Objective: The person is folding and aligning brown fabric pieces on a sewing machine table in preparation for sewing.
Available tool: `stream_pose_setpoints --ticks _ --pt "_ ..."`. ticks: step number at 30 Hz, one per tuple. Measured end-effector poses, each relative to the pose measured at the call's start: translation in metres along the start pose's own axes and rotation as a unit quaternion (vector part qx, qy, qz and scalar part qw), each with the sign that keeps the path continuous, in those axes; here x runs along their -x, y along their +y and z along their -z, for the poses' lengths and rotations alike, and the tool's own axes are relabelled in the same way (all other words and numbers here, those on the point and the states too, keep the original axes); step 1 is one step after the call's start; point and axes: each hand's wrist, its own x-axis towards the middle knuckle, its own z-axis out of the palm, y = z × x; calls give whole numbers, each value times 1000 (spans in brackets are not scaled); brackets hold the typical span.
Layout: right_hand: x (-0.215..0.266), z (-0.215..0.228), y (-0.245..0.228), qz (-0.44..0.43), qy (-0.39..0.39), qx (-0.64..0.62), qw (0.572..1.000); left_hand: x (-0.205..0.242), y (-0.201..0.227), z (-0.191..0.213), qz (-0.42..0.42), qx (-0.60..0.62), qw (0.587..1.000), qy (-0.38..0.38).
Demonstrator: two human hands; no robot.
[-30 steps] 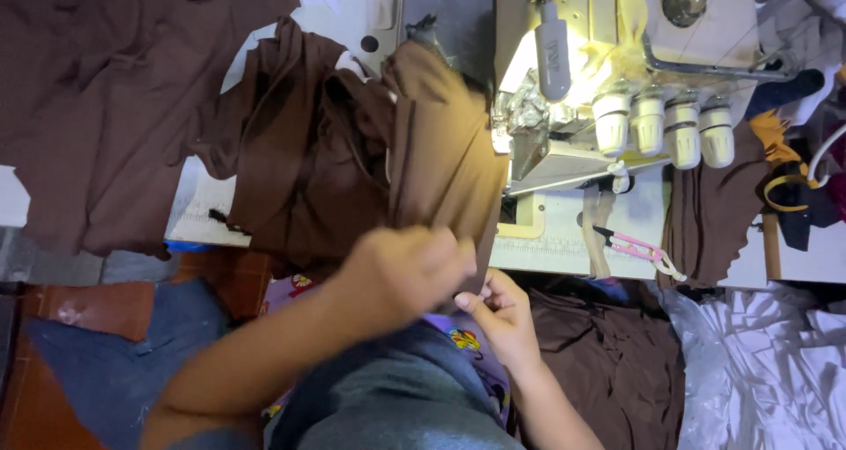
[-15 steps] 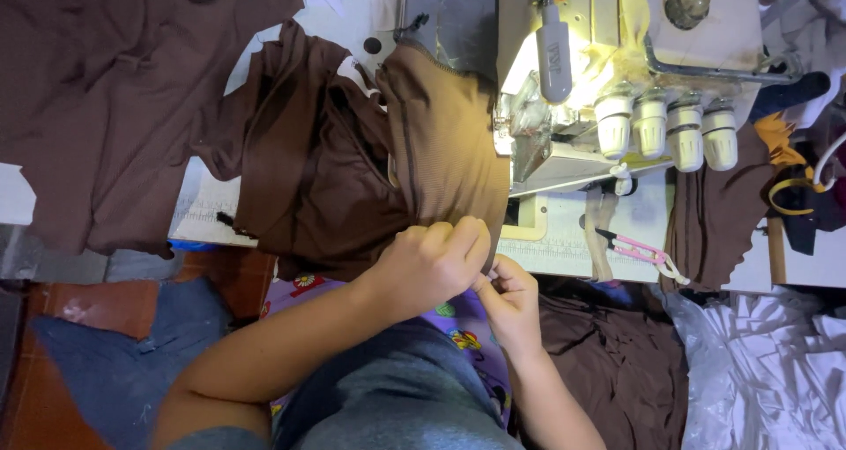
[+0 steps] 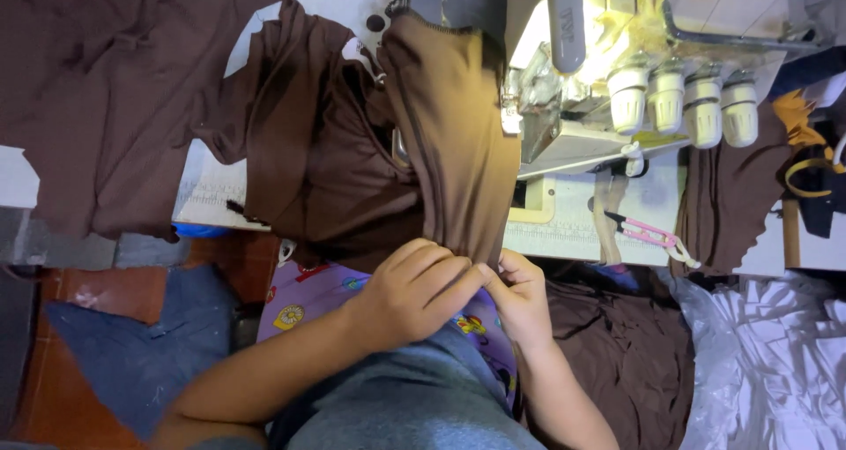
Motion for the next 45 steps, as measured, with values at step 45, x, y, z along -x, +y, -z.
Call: stream_pose_setpoints --ticks 45 --pt "-11 6 -13 446 -15 297 844 64 -124 59 267 -118 942 -165"
